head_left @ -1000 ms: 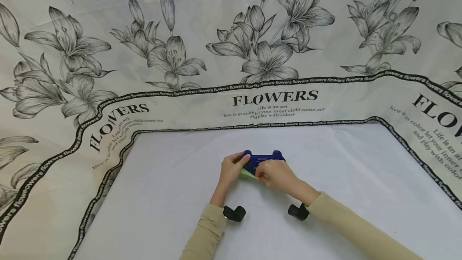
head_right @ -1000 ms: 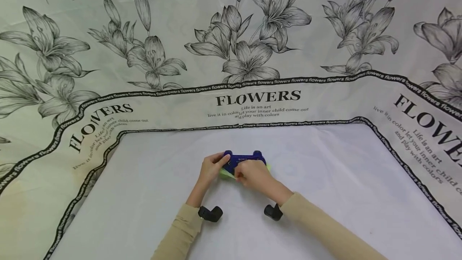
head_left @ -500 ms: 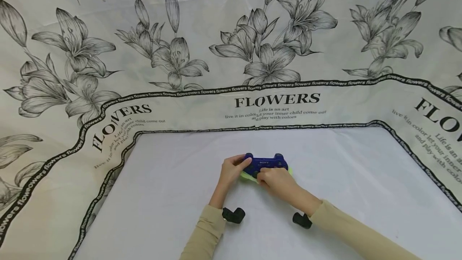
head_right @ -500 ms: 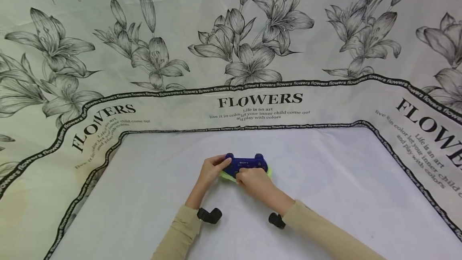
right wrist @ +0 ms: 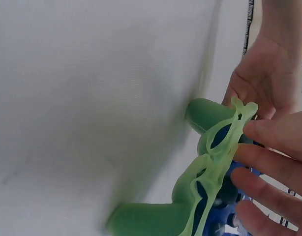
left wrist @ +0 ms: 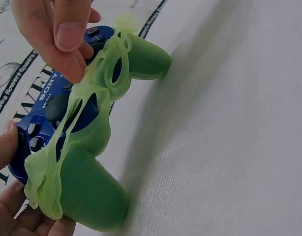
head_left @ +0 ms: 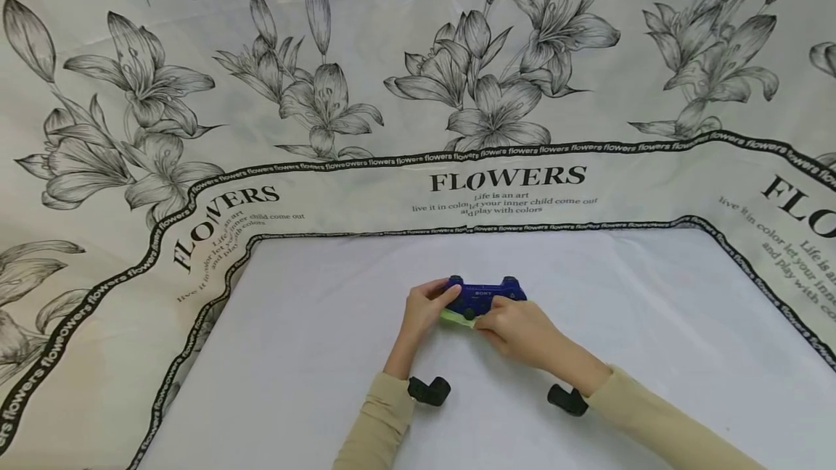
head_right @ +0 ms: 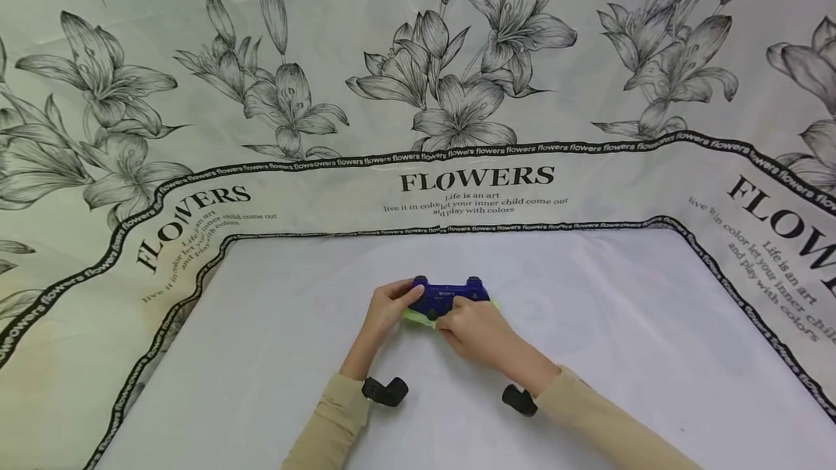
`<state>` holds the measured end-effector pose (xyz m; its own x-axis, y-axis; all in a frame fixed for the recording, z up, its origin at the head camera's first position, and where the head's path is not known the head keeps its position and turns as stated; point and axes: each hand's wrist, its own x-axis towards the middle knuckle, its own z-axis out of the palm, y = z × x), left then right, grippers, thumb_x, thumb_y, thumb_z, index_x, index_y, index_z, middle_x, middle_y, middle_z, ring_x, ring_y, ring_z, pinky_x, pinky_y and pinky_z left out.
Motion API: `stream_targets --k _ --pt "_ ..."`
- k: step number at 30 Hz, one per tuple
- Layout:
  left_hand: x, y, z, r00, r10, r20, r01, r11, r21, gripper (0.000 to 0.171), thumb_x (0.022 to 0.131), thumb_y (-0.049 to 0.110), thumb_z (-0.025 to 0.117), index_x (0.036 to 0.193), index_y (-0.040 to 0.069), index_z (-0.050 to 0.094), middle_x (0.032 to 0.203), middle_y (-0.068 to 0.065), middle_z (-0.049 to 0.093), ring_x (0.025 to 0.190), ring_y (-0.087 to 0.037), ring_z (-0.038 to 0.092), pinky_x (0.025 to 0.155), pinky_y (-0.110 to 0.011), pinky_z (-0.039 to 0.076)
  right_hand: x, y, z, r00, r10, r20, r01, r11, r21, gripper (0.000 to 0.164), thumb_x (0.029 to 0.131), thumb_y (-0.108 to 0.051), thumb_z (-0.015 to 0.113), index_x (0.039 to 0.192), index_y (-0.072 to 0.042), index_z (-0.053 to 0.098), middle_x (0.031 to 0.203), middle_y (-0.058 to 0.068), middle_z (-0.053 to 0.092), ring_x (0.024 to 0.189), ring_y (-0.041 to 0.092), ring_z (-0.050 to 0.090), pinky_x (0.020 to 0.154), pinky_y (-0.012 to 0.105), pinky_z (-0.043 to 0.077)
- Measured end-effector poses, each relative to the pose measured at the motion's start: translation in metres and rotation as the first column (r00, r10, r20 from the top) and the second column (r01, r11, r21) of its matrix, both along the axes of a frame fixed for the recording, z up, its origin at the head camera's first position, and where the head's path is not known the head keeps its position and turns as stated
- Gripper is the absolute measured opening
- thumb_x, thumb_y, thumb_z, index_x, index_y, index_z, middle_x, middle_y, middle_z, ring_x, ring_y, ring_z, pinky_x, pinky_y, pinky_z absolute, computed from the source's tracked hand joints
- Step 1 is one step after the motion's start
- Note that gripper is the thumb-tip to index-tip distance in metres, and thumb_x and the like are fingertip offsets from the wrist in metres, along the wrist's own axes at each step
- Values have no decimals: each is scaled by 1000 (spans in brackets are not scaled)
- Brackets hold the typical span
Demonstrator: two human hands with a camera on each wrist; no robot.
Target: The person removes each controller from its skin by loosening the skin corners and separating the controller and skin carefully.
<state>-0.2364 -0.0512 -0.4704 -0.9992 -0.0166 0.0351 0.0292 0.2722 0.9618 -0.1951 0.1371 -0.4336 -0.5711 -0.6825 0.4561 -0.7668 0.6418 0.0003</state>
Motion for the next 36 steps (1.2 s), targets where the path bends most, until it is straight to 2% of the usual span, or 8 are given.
stream_targets --k 8,16,19,21,24,31,33,36 --pt "0 1 -2 998 58 29 -57 998 -33 45 85 34 72 119 4 68 115 -15 69 110 -29 64 97 -44 49 0 26 -2 987 -36 155 64 982 -176 10 82 -10 74 90 -14 77 78 -5 69 69 7 60 57 20 50" --pt "-1 0 2 997 47 58 -46 999 -14 48 85 36 72 122 6 66 119 -14 68 114 -29 63 98 -43 48 -13 57 -12 983 -113 146 167 881 -443 14 79 1 74 90 -7 73 75 -2 69 64 3 59 57 19 52" --pt "2 0 3 996 68 61 -67 998 -16 47 84 33 73 121 5 66 118 -15 68 111 -29 64 96 -43 50 -17 65 -15 952 -171 252 275 839 -469 10 84 -4 71 93 -6 72 72 0 69 61 3 59 55 19 51" --pt "4 1 4 996 75 54 -74 997 -17 46 83 32 74 120 4 67 116 -15 69 109 -29 65 95 -42 51 -17 69 -17 904 -198 379 364 820 -442 12 88 -12 68 97 -5 72 75 2 70 63 4 60 56 20 50" --pt "8 4 4 995 83 52 -84 996 3 45 82 31 76 117 5 68 114 -14 70 107 -28 66 93 -42 51 -14 76 -19 785 -186 590 466 805 -366 25 93 -25 63 105 -3 70 82 7 72 67 9 64 58 21 50" --pt "11 -2 2 992 56 115 -60 998 32 45 76 37 81 113 13 72 112 -10 71 107 -25 65 93 -41 51 -15 84 -17 515 41 856 543 757 -363 43 95 -24 61 117 12 61 98 20 72 81 17 71 72 30 59" --pt "10 -6 1 990 41 137 -41 999 1 46 77 39 80 114 13 71 113 -9 70 107 -25 64 90 -41 52 -17 84 -16 458 63 887 566 749 -346 46 94 -25 62 119 13 59 101 19 72 83 14 70 75 30 59" --pt "10 -13 1 984 24 179 -22 1000 -14 46 79 39 78 116 12 70 115 -11 68 105 -24 62 87 -38 53 -21 84 -17 419 85 904 575 746 -337 49 95 -27 61 122 13 56 105 17 72 85 11 70 77 29 58"
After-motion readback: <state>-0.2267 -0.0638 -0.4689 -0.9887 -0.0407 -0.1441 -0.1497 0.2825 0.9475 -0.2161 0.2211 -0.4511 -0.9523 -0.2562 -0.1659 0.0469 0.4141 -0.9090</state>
